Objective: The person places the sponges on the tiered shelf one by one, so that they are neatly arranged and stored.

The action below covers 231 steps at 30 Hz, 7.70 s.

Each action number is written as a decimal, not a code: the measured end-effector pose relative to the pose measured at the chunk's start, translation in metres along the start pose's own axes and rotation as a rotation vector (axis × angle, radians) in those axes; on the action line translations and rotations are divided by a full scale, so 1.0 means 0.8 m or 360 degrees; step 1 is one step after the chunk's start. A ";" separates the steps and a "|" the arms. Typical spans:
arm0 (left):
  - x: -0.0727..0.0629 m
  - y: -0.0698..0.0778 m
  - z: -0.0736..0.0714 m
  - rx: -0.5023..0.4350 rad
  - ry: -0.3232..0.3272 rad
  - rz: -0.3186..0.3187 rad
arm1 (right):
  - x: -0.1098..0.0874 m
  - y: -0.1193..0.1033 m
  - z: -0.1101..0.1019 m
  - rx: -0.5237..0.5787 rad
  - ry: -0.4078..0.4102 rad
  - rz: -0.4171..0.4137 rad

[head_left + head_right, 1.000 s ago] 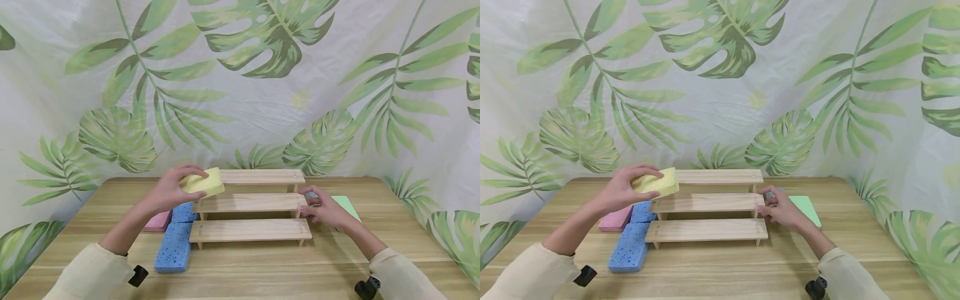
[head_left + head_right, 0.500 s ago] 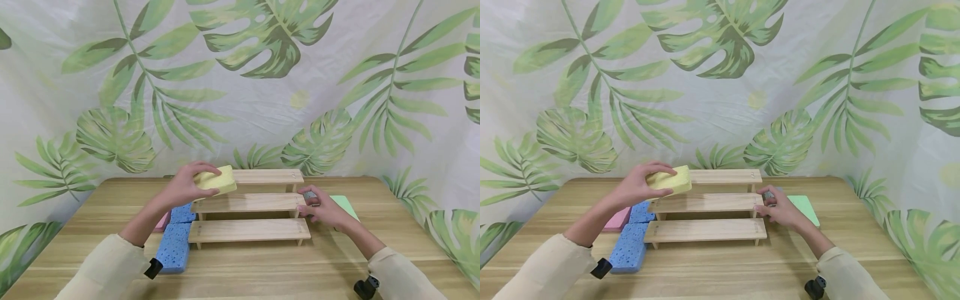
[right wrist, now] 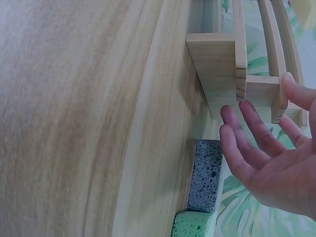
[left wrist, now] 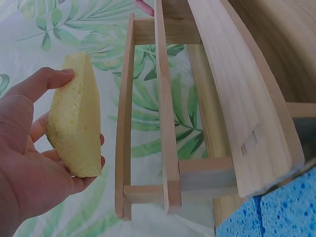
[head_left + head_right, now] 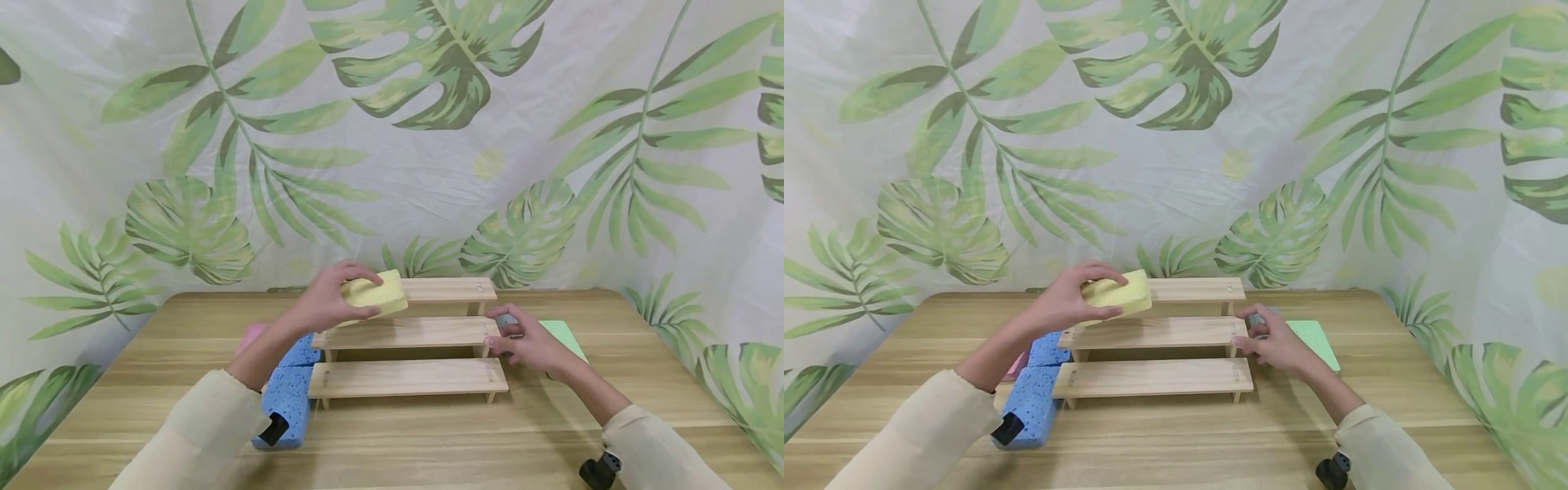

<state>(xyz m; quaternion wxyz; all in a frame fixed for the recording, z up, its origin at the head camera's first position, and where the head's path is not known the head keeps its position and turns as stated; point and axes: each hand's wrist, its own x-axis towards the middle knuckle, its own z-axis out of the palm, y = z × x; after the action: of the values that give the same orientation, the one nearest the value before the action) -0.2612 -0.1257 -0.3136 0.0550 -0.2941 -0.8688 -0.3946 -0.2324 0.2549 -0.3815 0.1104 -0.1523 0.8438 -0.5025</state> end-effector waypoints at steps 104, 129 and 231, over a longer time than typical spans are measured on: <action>0.110 0.024 0.105 -0.0097 -0.0121 0.0026 | 0.002 -0.002 0.000 -0.0018 0.0016 0.0028; 0.043 0.010 0.028 -0.0066 -0.0015 -0.0089 | 0.000 -0.004 0.001 -0.0049 0.0021 0.0026; -0.166 -0.179 -0.075 0.0711 -0.0010 -0.0635 | 0.000 -0.004 0.001 -0.0051 0.0015 0.0029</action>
<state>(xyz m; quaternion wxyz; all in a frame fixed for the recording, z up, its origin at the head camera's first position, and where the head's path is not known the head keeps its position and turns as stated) -0.2397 -0.3043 -0.4098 0.0370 -0.0994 -0.9749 -0.1958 -0.2315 0.2529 -0.3791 0.1086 -0.1439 0.8536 -0.4888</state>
